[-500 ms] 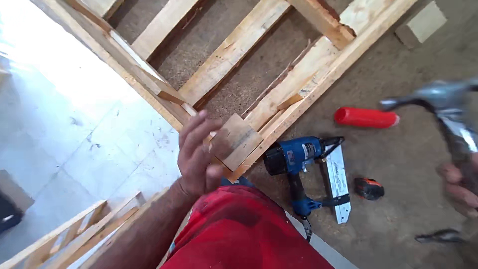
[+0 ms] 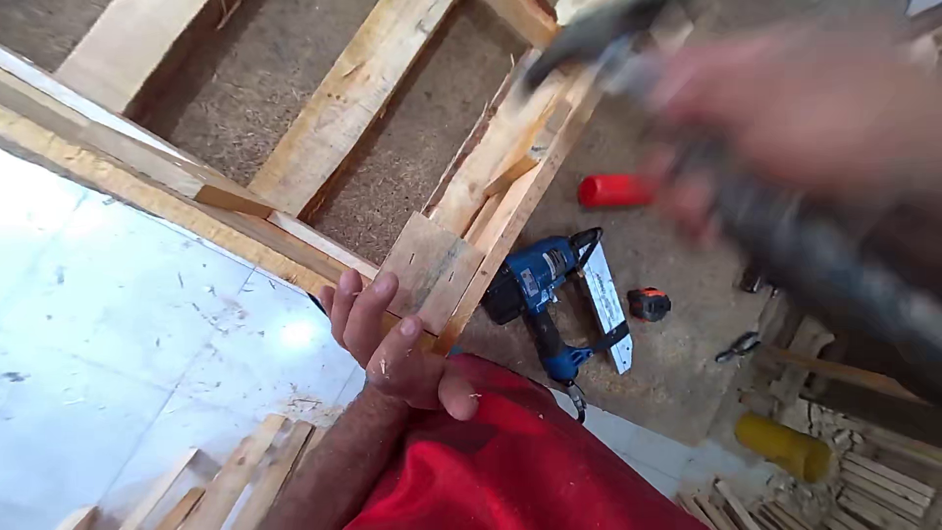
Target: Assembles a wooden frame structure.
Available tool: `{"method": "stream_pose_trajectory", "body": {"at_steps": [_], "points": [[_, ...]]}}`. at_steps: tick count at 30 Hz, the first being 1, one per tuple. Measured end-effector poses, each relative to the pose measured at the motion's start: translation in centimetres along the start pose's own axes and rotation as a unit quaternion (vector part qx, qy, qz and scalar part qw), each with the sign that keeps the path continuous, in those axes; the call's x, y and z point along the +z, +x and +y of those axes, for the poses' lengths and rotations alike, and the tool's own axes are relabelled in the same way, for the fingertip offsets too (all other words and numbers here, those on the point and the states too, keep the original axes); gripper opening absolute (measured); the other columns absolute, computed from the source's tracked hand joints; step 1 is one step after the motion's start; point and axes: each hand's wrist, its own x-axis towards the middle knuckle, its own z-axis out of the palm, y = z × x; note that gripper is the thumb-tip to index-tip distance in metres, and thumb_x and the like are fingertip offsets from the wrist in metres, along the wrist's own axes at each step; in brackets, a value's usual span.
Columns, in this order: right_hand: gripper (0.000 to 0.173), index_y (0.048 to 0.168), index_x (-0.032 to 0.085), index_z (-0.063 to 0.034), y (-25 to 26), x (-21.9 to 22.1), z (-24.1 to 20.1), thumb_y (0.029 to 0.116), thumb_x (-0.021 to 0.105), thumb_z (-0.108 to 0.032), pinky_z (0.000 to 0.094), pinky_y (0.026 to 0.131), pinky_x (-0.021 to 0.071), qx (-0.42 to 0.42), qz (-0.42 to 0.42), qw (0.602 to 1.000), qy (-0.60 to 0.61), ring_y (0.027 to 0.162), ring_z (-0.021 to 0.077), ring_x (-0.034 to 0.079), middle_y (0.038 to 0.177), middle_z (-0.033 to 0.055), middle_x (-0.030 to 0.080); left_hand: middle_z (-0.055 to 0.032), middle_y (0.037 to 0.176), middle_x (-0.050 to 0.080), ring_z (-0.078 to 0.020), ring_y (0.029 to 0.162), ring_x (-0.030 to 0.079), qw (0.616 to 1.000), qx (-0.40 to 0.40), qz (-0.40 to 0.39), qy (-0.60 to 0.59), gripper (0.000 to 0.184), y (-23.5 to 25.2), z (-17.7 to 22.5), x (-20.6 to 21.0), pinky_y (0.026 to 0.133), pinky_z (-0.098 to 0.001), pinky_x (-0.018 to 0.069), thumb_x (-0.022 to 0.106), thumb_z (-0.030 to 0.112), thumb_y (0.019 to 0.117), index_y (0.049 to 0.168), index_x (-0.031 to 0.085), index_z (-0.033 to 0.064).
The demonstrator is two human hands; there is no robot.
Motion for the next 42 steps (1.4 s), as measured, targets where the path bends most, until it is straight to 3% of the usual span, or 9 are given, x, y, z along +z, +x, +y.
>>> {"method": "stream_pose_trajectory", "body": {"at_steps": [2, 5, 10, 13, 17, 25, 29, 34, 42], "points": [[0.046, 0.158, 0.039, -0.0317, -0.9, 3.6, 0.9, 0.1127, 0.037, -0.035, 0.0306, 0.036, 0.0512, 0.052, -0.134, 0.986, -0.086, 0.043, 0.0135, 0.054, 0.073, 0.0072, 0.056, 0.0054, 0.168, 0.027, -0.0291, 0.156, 0.018, 1.0, -0.002, -0.002, 0.002, 0.076, 0.2, 0.1, -0.1, 0.125, -0.0615, 0.0105, 0.035, 0.077, 0.0931, 0.158, 0.031, 0.0377], [0.046, 0.158, 0.038, -0.0351, 0.4, 1.4, 0.3, 0.1118, 0.04, -0.033, 0.0273, 0.035, 0.0508, 0.038, -0.196, 0.977, -0.074, 0.044, 0.0121, 0.055, 0.08, 0.0076, 0.06, 0.0039, 0.169, 0.025, -0.0306, 0.156, 0.019, 1.0, 0.01, -0.001, 0.007, 0.077, 0.3, 0.1, 0.0, 0.125, -0.0634, 0.0114, 0.034, 0.076, 0.0938, 0.16, 0.028, 0.038], [0.025, 0.106, 0.057, -0.0204, 1.0, -1.0, 0.3, 0.1095, 0.043, -0.041, 0.0188, 0.037, 0.0479, -0.016, -0.02, 0.999, 0.036, 0.046, 0.0034, 0.054, 0.072, -0.0038, 0.057, 0.0029, 0.168, 0.025, -0.0312, 0.155, 0.022, 0.999, 0.021, 0.018, 0.016, 0.081, 0.5, -0.4, 0.4, 0.124, -0.0639, 0.0142, 0.04, 0.079, 0.091, 0.16, 0.027, 0.0391], [0.045, 0.157, 0.041, -0.0297, -1.1, 3.1, 3.3, 0.112, 0.041, -0.032, 0.0331, 0.035, 0.0511, 0.02, -0.141, 0.99, 0.003, 0.043, 0.0152, 0.053, 0.073, 0.008, 0.055, 0.0028, 0.168, 0.027, -0.0315, 0.155, 0.022, 1.0, 0.013, 0.009, 0.017, 0.08, 0.4, 0.0, 0.5, 0.124, -0.065, 0.014, 0.038, 0.08, 0.0906, 0.158, 0.03, 0.0392], [0.053, 0.163, 0.026, -0.0395, -0.3, 2.6, 4.1, 0.1124, 0.039, -0.03, 0.0294, 0.036, 0.0508, 0.027, -0.225, 0.974, 0.026, 0.044, 0.0139, 0.052, 0.076, 0.008, 0.053, 0.0024, 0.163, 0.035, -0.0321, 0.153, 0.027, 0.999, 0.025, 0.011, 0.019, 0.084, 0.2, -0.7, 0.9, 0.122, -0.0645, 0.0177, 0.038, 0.085, 0.0873, 0.157, 0.033, 0.0376], [0.059, 0.163, 0.031, -0.0294, -5.5, 4.4, 12.3, 0.1069, 0.05, -0.027, 0.0359, 0.04, 0.054, -0.174, -0.005, 0.984, 0.018, 0.048, 0.0212, 0.058, 0.075, 0.0091, 0.062, -0.0026, 0.15, 0.056, -0.0275, 0.151, 0.035, 0.983, 0.011, -0.145, 0.115, 0.071, 0.9, 0.2, -1.0, 0.125, -0.0632, 0.011, 0.027, 0.072, 0.0998, 0.136, 0.06, 0.0203], [0.059, 0.151, 0.051, -0.0283, -6.4, 4.9, 21.9, 0.0973, 0.057, -0.052, 0.0373, 0.05, 0.0589, -0.208, 0.212, 0.95, -0.095, 0.057, 0.0123, 0.064, 0.083, -0.0025, 0.07, -0.0061, 0.168, 0.032, -0.0339, 0.158, 0.019, 0.89, 0.052, -0.38, 0.246, 0.069, 2.1, 2.7, -3.0, 0.124, -0.0689, 0.0134, 0.035, 0.059, 0.1054, 0.156, 0.046, 0.0137], [0.046, 0.14, 0.061, -0.0184, -3.2, 1.7, 28.8, 0.0996, 0.066, -0.041, 0.0667, 0.079, 0.0558, -0.095, 0.335, 0.911, -0.222, 0.091, 0.0368, 0.072, 0.104, 0.0155, 0.074, -0.0139, 0.166, 0.034, -0.0332, 0.156, 0.027, 0.834, 0.089, -0.494, 0.229, 0.093, 6.0, 2.5, -3.0, 0.124, -0.064, 0.0224, 0.029, 0.076, 0.0981, 0.157, 0.041, 0.0052], [0.045, 0.141, 0.056, -0.0096, 3.8, -7.0, 38.2, 0.1026, 0.06, -0.032, 0.0656, 0.085, 0.0551, 0.079, 0.384, 0.893, -0.22, 0.106, 0.0444, 0.068, 0.123, 0.0233, 0.067, -0.0244, 0.165, 0.031, -0.0424, 0.154, 0.027, 0.811, 0.098, -0.5, 0.287, 0.109, 6.6, 3.5, -0.6, 0.122, -0.0657, 0.023, 0.018, 0.084, 0.0931, 0.156, 0.038, -0.0023]]}}
